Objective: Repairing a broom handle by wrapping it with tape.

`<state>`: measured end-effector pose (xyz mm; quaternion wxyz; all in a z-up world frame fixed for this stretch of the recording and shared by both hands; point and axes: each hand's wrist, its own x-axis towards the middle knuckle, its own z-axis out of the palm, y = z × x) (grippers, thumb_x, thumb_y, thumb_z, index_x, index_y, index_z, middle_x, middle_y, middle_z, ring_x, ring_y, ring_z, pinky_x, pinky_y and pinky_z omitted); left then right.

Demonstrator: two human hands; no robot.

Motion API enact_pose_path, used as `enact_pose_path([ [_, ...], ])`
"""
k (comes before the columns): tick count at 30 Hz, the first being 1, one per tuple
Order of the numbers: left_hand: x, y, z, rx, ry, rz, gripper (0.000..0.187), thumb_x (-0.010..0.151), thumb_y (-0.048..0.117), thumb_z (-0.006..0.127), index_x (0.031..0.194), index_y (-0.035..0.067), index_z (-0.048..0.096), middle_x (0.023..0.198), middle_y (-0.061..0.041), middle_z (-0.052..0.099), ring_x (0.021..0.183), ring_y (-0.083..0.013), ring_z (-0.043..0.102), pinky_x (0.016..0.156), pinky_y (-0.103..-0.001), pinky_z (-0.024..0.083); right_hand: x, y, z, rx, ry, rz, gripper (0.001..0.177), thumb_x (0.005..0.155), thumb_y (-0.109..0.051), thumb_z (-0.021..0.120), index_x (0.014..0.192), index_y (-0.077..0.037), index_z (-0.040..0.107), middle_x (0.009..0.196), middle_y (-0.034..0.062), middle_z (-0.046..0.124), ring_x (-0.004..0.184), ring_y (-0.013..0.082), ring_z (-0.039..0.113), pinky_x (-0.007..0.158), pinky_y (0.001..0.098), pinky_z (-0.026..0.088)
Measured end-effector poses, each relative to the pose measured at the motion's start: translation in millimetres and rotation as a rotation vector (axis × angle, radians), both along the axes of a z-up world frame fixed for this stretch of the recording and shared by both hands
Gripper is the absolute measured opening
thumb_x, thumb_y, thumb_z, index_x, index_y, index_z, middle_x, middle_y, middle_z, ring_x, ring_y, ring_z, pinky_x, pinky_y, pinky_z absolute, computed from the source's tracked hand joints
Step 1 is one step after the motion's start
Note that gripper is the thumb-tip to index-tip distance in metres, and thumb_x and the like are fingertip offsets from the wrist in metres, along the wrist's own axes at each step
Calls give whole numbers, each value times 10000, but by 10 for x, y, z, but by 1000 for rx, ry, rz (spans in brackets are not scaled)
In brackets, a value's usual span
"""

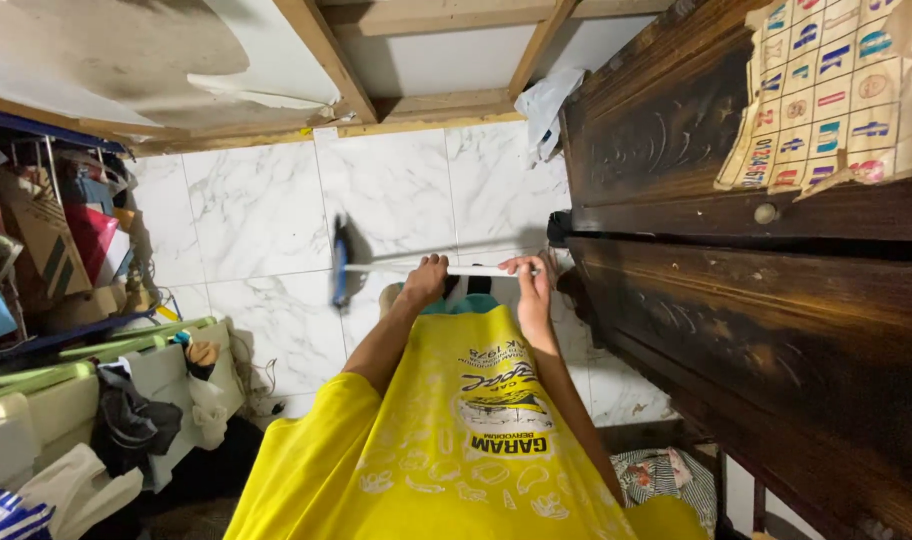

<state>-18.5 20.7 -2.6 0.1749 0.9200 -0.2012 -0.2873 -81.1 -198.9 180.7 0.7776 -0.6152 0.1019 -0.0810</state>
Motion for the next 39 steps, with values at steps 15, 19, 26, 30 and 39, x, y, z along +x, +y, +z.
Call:
enact_pose_path([
  [15,368,-512,273,-224,-75,-73,246,953,174,602,1158,43,567,1234,-188,612,1168,-421,575,876,-539,543,175,-586,45,-146,-123,-99,205,1150,-206,382,1089,-49,499,948,103,618,980,229,653,970,404,524],
  [19,177,-182,1,-119,-10,-80,326,889,145,601,1188,29,542,1200,-217,603,1157,-446,570,875,-530,554,-1,-280,-112,-81,-45,-103,226,1152,-213,385,1081,-39,510,966,112,612,1002,245,652,1011,413,498],
  [26,322,-703,300,-330,0,-26,356,832,90,639,1163,9,535,1187,-244,595,1142,-455,555,902,-527,526,50,-421,308,-285,-89,49,154,1124,-165,433,1055,-36,481,1001,114,607,1015,238,628,1006,416,500],
  [30,497,-1107,1008,-394,9,-99,211,926,99,587,1123,28,561,1188,-203,630,1168,-417,575,895,-529,521,135,-790,619,-271,-173,-15,153,1138,-180,470,1059,-50,453,988,111,605,998,234,626,996,423,514],
  [39,215,-207,-340,-288,-182,-182,413,801,48,578,1201,-51,545,1171,-253,642,1153,-411,586,1023,-517,489,71,-311,-244,-44,40,-50,184,1104,-226,469,1093,-43,482,1003,109,636,1013,245,653,1042,409,517],
])
